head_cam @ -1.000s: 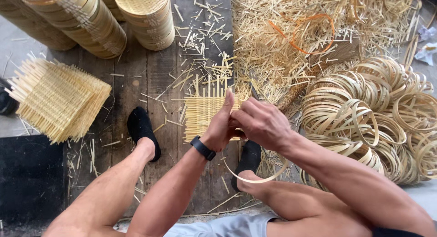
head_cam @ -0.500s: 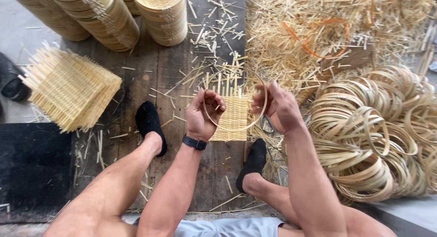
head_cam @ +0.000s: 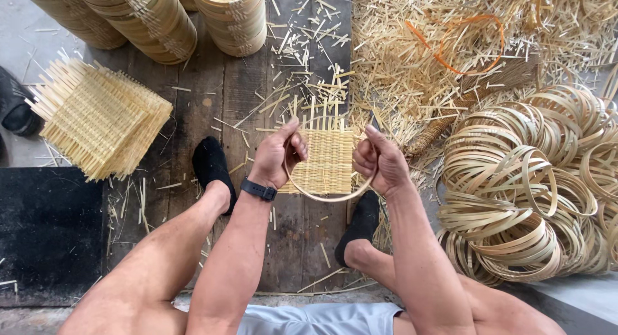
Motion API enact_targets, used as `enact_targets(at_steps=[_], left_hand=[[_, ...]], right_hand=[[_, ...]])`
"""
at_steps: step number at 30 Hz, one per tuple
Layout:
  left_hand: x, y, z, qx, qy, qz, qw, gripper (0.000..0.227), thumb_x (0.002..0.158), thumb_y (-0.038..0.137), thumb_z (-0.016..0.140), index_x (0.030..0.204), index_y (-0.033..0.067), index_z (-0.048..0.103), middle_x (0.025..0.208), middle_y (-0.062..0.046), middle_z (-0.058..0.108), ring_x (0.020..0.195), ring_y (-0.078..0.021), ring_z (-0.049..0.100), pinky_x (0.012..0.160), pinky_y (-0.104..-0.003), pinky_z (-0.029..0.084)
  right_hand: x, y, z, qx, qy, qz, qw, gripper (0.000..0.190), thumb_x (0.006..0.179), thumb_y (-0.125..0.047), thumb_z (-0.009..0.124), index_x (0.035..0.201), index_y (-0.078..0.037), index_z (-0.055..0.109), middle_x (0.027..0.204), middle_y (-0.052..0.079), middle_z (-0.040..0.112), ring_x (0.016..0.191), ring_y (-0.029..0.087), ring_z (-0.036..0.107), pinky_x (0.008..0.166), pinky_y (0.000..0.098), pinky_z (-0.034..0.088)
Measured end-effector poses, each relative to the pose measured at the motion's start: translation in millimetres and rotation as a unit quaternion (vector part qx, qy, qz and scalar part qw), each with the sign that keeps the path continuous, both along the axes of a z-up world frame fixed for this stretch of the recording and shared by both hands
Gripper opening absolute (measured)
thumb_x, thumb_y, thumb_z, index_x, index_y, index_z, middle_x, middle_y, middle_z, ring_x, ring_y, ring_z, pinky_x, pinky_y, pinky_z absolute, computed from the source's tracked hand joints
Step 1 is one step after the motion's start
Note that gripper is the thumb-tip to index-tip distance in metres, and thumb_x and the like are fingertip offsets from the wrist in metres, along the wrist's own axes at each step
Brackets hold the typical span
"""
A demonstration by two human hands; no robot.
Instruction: The person sits on the floor and assembles small bamboo baskets. They place a woven bamboo mat over a circular wooden mold, press it down, and use shears to trim the excess bamboo strips flush with the mold's edge. The finished baskets are stacked on the floor.
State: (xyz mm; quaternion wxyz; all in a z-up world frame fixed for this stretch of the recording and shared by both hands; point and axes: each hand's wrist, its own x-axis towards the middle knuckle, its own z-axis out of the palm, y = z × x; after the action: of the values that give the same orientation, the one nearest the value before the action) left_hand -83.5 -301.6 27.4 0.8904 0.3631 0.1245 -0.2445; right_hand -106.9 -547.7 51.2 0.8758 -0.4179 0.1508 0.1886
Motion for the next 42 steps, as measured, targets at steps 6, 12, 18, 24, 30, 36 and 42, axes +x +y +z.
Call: enact_targets(at_steps=[6, 12, 18, 24, 30, 36, 42], left_hand=[[-7, -7, -27, -0.003, 0.06, 0.007, 0.998, 0.039, 0.103, 0.03, 0.062, 0.068, 0.0145, 0.053, 0.062, 0.0, 0.053, 0.059, -0.0142, 0.053, 0.06, -0.031, 0.049], [-17, -7, -63, 0.069, 0.122, 0.163, 0.977, 0.034, 0.103, 0.037, 0.062, 0.082, 0.0107, 0.061, 0.067, 0.002, 0.059, 0.058, -0.0096, 0.053, 0.055, -0.027, 0.046], [-30, -3, -109, 0.463, -0.004, 0.082, 0.883, 0.031, 0.098, 0.04, 0.064, 0.104, 0.0096, 0.069, 0.072, -0.002, 0.072, 0.06, -0.0103, 0.062, 0.056, -0.027, 0.049], [-31, 5, -146, 0.659, -0.184, 0.04, 0.728, 0.015, 0.085, 0.018, 0.078, 0.096, 0.008, 0.078, 0.087, -0.013, 0.072, 0.076, -0.0287, 0.069, 0.071, -0.04, 0.054], [-28, 5, -149, 0.675, -0.166, -0.007, 0.719, 0.015, 0.082, 0.016, 0.082, 0.094, 0.0075, 0.079, 0.085, -0.015, 0.072, 0.076, -0.0311, 0.069, 0.071, -0.041, 0.053], [-24, 4, -151, 0.657, -0.084, 0.003, 0.749, 0.018, 0.078, 0.017, 0.086, 0.094, 0.0102, 0.081, 0.08, -0.013, 0.075, 0.069, -0.0245, 0.073, 0.067, -0.037, 0.056], [-20, 4, -159, 0.658, -0.069, 0.014, 0.749, 0.023, 0.074, 0.017, 0.086, 0.096, 0.0154, 0.081, 0.083, -0.008, 0.078, 0.073, -0.019, 0.076, 0.071, -0.032, 0.059]], right_hand=[[2, -8, -15, -0.066, 0.008, -0.02, 0.998, 0.05, 0.107, -0.033, 0.062, 0.062, -0.016, 0.047, 0.049, -0.007, 0.036, 0.039, 0.007, 0.033, 0.033, 0.0229, 0.028], [0, -9, -40, -0.318, 0.024, 0.056, 0.946, 0.018, 0.09, -0.011, 0.071, 0.104, -0.001, 0.07, 0.077, 0.004, 0.069, 0.059, 0.008, 0.062, 0.052, 0.0224, 0.055], [-1, 3, -90, -0.54, 0.119, 0.041, 0.832, 0.019, 0.087, -0.014, 0.077, 0.103, -0.005, 0.072, 0.082, 0.003, 0.073, 0.063, 0.012, 0.07, 0.053, 0.0263, 0.06], [-2, 10, -130, -0.631, 0.053, 0.034, 0.773, 0.02, 0.082, -0.014, 0.082, 0.099, -0.004, 0.08, 0.081, 0.008, 0.078, 0.07, 0.014, 0.073, 0.069, 0.0296, 0.059], [-7, 9, -142, -0.658, 0.041, 0.046, 0.751, 0.021, 0.083, -0.017, 0.082, 0.101, -0.007, 0.08, 0.085, 0.01, 0.079, 0.075, 0.019, 0.075, 0.078, 0.0336, 0.059], [-11, 7, -148, -0.659, 0.043, 0.037, 0.75, 0.02, 0.083, -0.02, 0.081, 0.1, -0.01, 0.081, 0.088, 0.01, 0.079, 0.08, 0.021, 0.076, 0.081, 0.0341, 0.058], [-11, 6, -158, -0.669, 0.023, 0.013, 0.743, 0.021, 0.081, -0.023, 0.083, 0.098, -0.011, 0.081, 0.087, 0.009, 0.079, 0.079, 0.022, 0.075, 0.079, 0.0346, 0.057]])
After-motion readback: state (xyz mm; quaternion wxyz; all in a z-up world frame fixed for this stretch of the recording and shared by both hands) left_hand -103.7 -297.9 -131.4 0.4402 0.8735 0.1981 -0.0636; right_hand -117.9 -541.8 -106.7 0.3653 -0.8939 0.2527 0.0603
